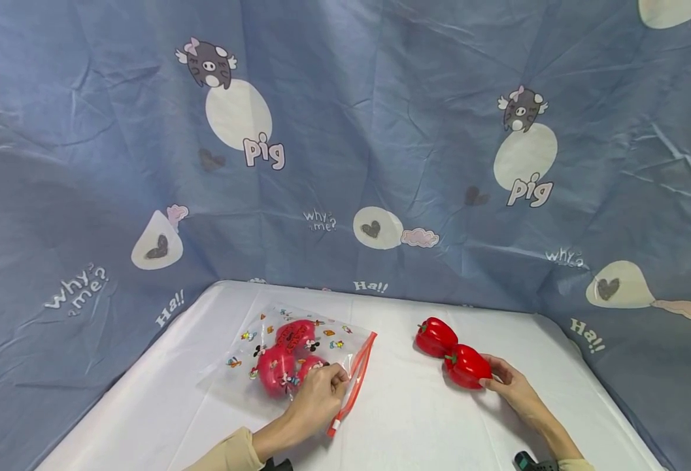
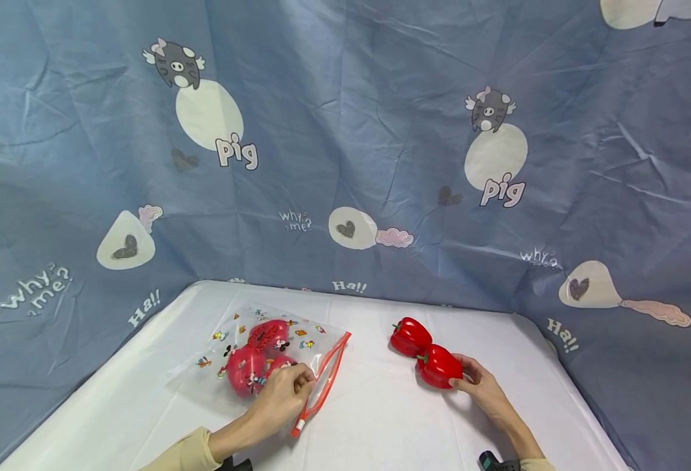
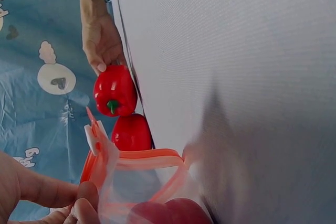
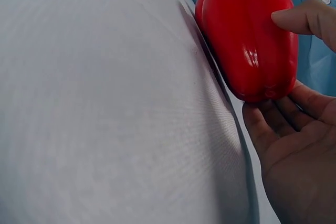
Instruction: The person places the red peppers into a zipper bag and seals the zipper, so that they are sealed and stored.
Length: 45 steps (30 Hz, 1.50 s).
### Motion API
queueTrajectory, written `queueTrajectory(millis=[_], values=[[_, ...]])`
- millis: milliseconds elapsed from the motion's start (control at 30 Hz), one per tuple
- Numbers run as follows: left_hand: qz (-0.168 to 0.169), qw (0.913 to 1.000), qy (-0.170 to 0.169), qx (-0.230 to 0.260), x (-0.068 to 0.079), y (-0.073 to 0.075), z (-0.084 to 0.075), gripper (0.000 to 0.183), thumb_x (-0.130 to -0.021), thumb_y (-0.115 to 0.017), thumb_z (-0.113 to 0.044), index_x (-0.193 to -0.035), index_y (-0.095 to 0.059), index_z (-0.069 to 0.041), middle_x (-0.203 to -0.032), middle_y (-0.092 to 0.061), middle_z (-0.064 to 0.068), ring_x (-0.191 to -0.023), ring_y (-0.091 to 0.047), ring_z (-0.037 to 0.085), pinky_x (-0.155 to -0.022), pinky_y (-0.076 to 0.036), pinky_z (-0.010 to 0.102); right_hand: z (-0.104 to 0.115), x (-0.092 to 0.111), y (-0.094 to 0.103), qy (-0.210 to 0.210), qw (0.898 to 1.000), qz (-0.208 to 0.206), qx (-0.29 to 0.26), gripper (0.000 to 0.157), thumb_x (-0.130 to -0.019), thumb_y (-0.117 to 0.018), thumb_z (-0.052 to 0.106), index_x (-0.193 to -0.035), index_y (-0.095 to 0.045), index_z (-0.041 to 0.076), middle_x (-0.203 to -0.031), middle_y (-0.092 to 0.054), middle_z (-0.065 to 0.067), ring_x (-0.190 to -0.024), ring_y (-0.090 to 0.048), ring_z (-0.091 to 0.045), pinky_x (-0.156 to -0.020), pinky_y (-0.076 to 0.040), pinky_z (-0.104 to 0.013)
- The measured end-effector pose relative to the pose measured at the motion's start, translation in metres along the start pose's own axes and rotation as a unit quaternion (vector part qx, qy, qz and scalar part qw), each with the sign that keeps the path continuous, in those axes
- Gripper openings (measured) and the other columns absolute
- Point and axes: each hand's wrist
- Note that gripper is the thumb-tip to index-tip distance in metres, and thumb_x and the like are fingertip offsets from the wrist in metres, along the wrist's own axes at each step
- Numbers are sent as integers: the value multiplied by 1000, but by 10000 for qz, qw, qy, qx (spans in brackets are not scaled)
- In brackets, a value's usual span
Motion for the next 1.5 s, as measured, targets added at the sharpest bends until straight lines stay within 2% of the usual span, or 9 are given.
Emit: queueTrajectory(millis=[133, 367, 433, 567, 800, 1000, 1267, 1367, 1500], values=[[-7, 10000, -20, 35, 0, 0, 0, 9, -84, -57, -1, -82, -66, -4, -64, -55, -8, -58, -47, 1, -54, -42, 19, 1, 1, -1, -2, 10000, -6, -54, 69, -87, -70, 25, -143, -38, 2, -146, -42, -19, -107, -45, 11, -87, -41, -11], [-28, 10000, -21, 53, 0, 0, 0, 10, -84, -57, 0, -82, -66, -4, -65, -56, -8, -59, -48, 1, -55, -42, 19, 4, 2, -3, 21, 10000, -57, 47, 68, -87, -70, 26, -142, -39, 2, -145, -44, -19, -127, -45, -19, -87, -43, -13], [-39, 10000, -19, 51, 0, 1, 0, 10, -83, -57, 0, -82, -66, -4, -65, -56, -8, -59, -48, 1, -55, -42, 19, 5, 2, -4, 62, 9999, -74, 76, 67, -86, -70, 26, -142, -40, 2, -144, -45, -19, -126, -46, -18, -87, -43, -14], [-61, 10000, -51, 40, 0, 1, 0, 10, -84, -57, 0, -82, -66, -4, -65, -56, -8, -58, -48, 1, -54, -42, 19, 7, 2, -5, 125, 9998, -77, 131, 68, -86, -71, 27, -141, -41, 3, -144, -46, -18, -118, -48, -2, -88, -43, -14], [-51, 10000, -25, -11, 0, 1, -1, 9, -85, -59, -2, -82, -66, -4, -65, -57, -7, -59, -48, 1, -55, -42, 19, 12, 3, -10, 139, 9998, -32, 155, 67, -87, -70, 29, -142, -40, 3, -143, -46, -18, -132, -44, -31, -92, -47, -23], [-45, 10000, -10, -24, 0, 1, 0, 8, -84, -59, -2, -82, -66, -5, -65, -56, -8, -59, -47, 1, -55, -41, 18, 17, 5, -15, 190, 9998, 0, 99, 67, -88, -69, 30, -142, -40, 4, -143, -47, -17, -129, -47, -25, -91, -46, -22], [-19, 10000, 6, 7, 0, 1, 0, 9, -85, -58, -2, -82, -66, -5, -65, -56, -9, -59, -47, 1, -54, -41, 19, 21, 7, -20, 268, 9996, 42, -41, 64, -87, -70, 26, -141, -43, 4, -142, -48, -17, -109, -50, 5, -88, -45, -16], [-25, 10000, 7, 25, 0, 1, -1, 9, -85, -58, -2, -81, -66, -5, -65, -55, -9, -58, -47, 1, -54, -41, 19, 23, 8, -23, 306, 9995, 28, -31, 63, -87, -70, 25, -140, -44, 4, -141, -49, -17, -111, -50, 3, -88, -45, -15], [-96, 9999, -49, 20, 0, 1, -1, 9, -84, -58, -1, -79, -65, -5, -64, -55, -8, -58, -46, 0, -53, -40, 18, 26, 9, -26, 357, 9993, 69, -55, 63, -86, -70, 25, -139, -44, 4, -140, -50, -17, -119, -52, -12, -87, -46, -16]])
Point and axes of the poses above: each hand's wrist, its own x-axis away from the middle knuckle, its own y-axis out of the back of the hand, z = x × y
